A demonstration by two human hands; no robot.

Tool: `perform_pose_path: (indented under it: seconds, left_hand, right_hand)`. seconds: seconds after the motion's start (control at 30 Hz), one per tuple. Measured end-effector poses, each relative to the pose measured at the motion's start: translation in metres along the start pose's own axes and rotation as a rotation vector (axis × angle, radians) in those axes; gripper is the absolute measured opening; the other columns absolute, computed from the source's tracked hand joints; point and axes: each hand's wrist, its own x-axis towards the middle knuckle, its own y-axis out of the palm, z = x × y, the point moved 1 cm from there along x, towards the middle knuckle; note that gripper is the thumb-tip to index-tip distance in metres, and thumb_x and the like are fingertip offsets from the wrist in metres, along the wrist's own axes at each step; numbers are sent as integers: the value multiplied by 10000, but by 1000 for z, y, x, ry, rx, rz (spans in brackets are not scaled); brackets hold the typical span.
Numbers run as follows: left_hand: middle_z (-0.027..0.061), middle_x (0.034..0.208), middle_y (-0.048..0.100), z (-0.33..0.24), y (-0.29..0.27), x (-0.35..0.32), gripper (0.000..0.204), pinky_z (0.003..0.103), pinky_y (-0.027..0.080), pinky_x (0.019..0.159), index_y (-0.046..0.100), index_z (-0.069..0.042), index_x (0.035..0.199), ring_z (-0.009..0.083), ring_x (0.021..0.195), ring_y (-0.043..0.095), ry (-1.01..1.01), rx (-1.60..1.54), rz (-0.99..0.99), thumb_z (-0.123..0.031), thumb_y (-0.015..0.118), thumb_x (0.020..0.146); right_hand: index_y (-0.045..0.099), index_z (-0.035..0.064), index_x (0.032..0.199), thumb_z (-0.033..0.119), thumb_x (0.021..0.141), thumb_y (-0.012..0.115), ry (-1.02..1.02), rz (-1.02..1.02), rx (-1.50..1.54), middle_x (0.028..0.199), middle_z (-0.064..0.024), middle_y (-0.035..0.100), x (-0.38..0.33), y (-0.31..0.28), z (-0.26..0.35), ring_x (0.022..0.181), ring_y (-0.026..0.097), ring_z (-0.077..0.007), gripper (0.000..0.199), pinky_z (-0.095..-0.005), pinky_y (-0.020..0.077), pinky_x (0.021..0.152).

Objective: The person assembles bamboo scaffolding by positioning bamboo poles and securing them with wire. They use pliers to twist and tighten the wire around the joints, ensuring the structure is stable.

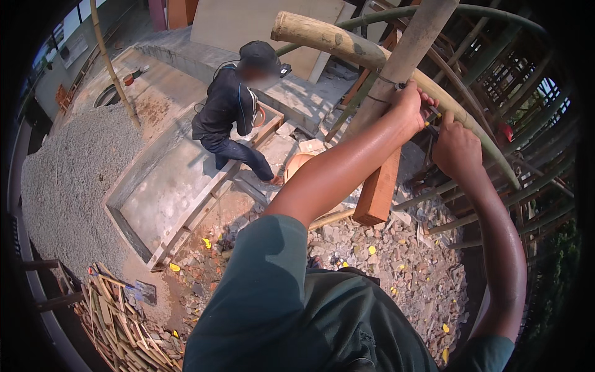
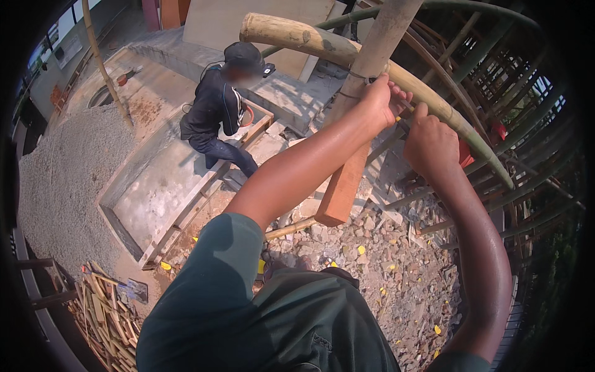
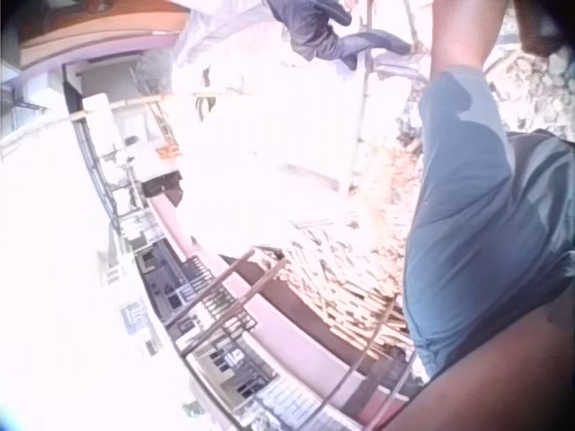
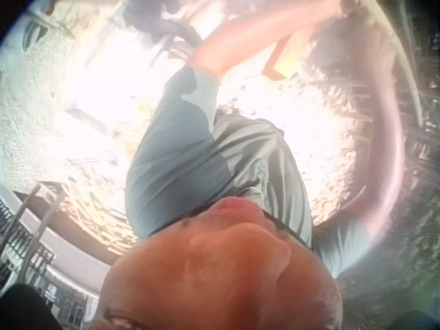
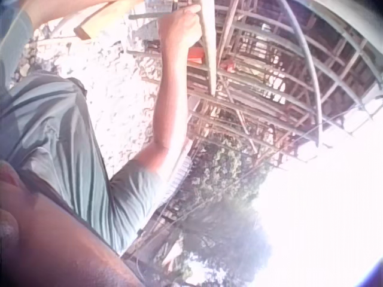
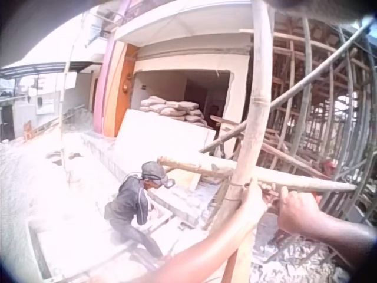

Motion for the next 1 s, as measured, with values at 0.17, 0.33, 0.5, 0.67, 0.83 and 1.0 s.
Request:
perform_pose_path:
  seconds: [0.17, 0.33, 0.5, 0.67, 0.83, 1.0]
  left_hand:
    - [83, 836, 608, -11, -12, -9, 356, 452, 566, 769, 490, -83, 875, 215, 746, 632, -138, 229, 47, -388, 428, 1048]
    - [130, 957, 669, -45, -40, -64, 403, 422, 529, 770, 591, -10, 993, 231, 845, 661, 24, 848, 214, -354, 383, 1021]
    - [221, 835, 675, -21, -49, -155, 238, 422, 512, 737, 632, 45, 940, 339, 805, 675, 640, 1838, 511, -168, 546, 877]
    - [201, 721, 656, -15, -53, -159, 195, 448, 507, 708, 676, 4, 772, 378, 725, 650, 583, 1838, 585, -140, 561, 834]
    - [137, 675, 635, -24, -57, -162, 178, 359, 474, 608, 693, -11, 820, 237, 618, 631, 463, 1706, 489, -110, 549, 851]
    - [98, 661, 622, -34, -50, -169, 155, 309, 436, 565, 689, -13, 814, 172, 587, 590, 478, 1765, 480, -89, 560, 857]
  right_hand:
    - [522, -72, 1077, 136, 795, 606, 7, 131, 110, 951, -310, 682, 6, -11, -5, 954, 680, -440, 361, -488, 545, 828]
    - [570, -86, 997, 179, 777, 590, 25, 312, 608, 863, -231, 684, 14, 3, -5, 813, 693, -330, 346, -421, 523, 735]
    - [533, 100, 923, 134, 781, 547, 252, 714, 1446, 679, 50, 433, 7, 20, -15, 490, 389, -83, 147, -235, 285, 407]
    - [462, 119, 939, 93, 801, 527, 222, 1246, 2074, 666, 76, 340, 13, 59, -44, 485, 289, -27, 155, -204, 248, 408]
    - [500, -58, 1219, 159, 879, 542, -139, 649, 982, 955, -157, 661, 11, 45, -9, 760, 660, -220, 406, -388, 540, 624]
    - [437, -107, 1294, 91, 903, 466, 44, 931, 1688, 1198, -270, 601, 4, 16, -28, 1000, 690, -354, 439, -517, 604, 787]
